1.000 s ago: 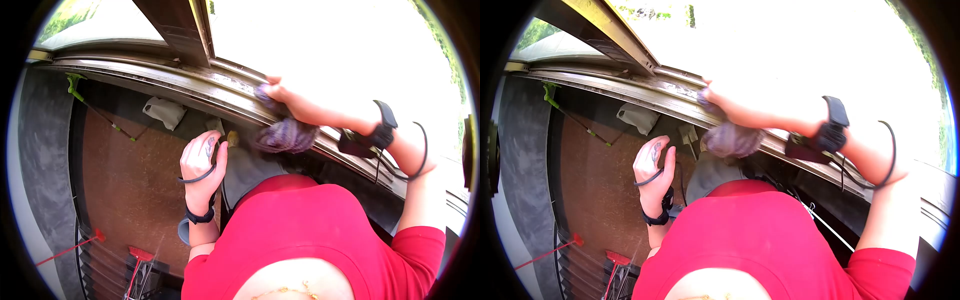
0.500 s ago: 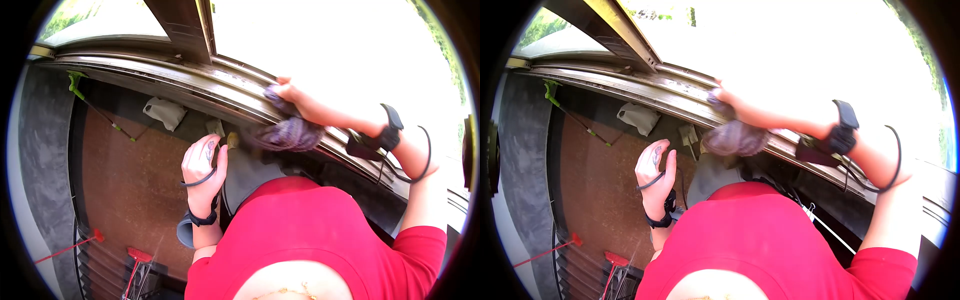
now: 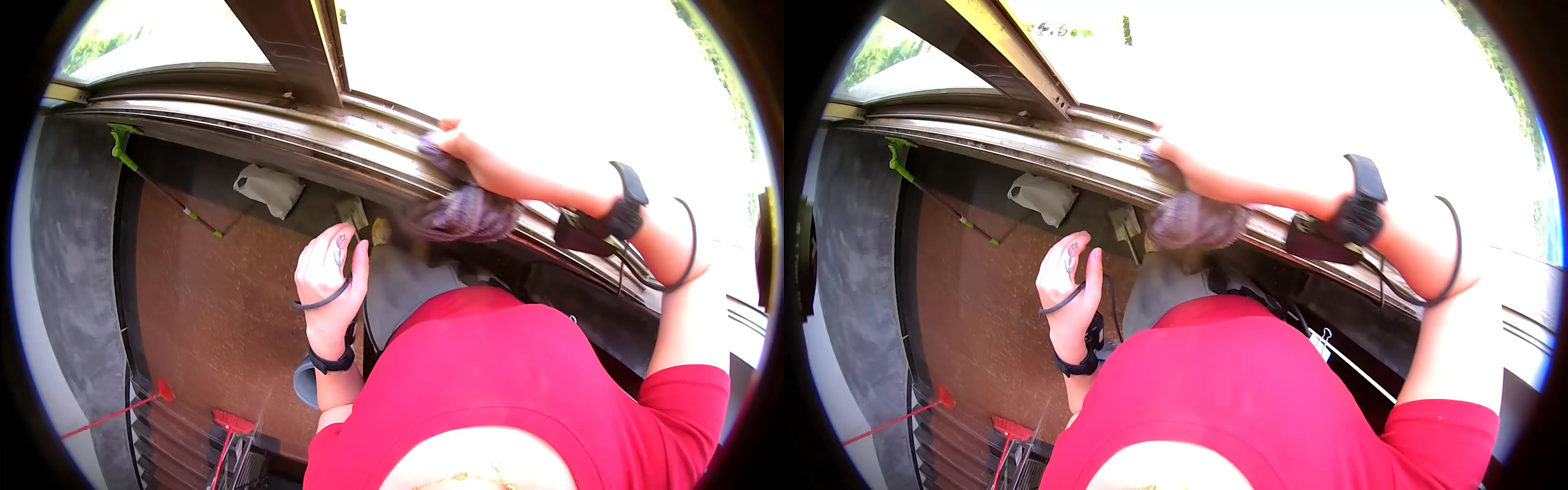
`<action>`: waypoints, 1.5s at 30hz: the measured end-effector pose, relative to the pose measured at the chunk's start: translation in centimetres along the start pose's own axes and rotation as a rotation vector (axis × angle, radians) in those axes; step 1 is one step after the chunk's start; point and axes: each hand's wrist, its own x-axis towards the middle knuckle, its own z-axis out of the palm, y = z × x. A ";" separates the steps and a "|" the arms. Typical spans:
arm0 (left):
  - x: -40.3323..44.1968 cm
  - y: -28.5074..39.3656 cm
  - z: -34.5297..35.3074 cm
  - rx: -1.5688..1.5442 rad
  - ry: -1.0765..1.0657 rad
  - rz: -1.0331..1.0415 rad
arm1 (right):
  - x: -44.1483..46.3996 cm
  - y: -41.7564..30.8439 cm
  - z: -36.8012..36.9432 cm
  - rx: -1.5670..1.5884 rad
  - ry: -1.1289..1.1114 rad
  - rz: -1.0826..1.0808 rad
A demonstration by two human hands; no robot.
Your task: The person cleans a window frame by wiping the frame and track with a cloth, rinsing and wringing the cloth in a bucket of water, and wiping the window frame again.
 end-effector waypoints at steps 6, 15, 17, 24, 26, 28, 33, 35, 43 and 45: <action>0.0 -0.5 -0.3 0.001 -0.041 -0.003 | 1.7 -0.4 0.7 -0.089 0.216 -0.275; 0.8 -0.2 -0.7 0.043 -0.010 0.067 | 0.2 0.5 0.7 -0.172 0.153 -0.248; 0.4 -0.6 -0.6 0.036 -0.011 0.046 | 0.5 0.3 0.7 -0.202 0.131 -0.232; 0.4 -0.7 -1.0 0.053 -0.021 0.035 | 7.8 -2.8 1.6 -0.151 0.226 -0.244; 0.2 -1.0 -1.1 0.048 -0.019 0.030 | 5.2 -1.5 2.0 -0.127 0.237 -0.223; 0.1 -1.5 -1.0 0.032 0.011 0.015 | 1.7 -0.4 1.6 -0.114 0.241 -0.215; -0.4 -2.2 -0.8 0.087 0.002 0.009 | 3.5 -0.8 1.3 -0.153 0.148 -0.266; 0.0 -1.7 -1.0 0.064 -0.008 0.019 | 7.5 -0.4 4.5 -0.173 0.403 -0.394; 0.0 -1.9 -1.6 0.094 0.035 0.030 | 0.1 -0.7 -0.4 -0.259 0.022 -0.127; -0.7 -2.6 -1.0 0.115 0.025 -0.012 | 0.0 -1.3 -0.8 -0.370 0.003 -0.127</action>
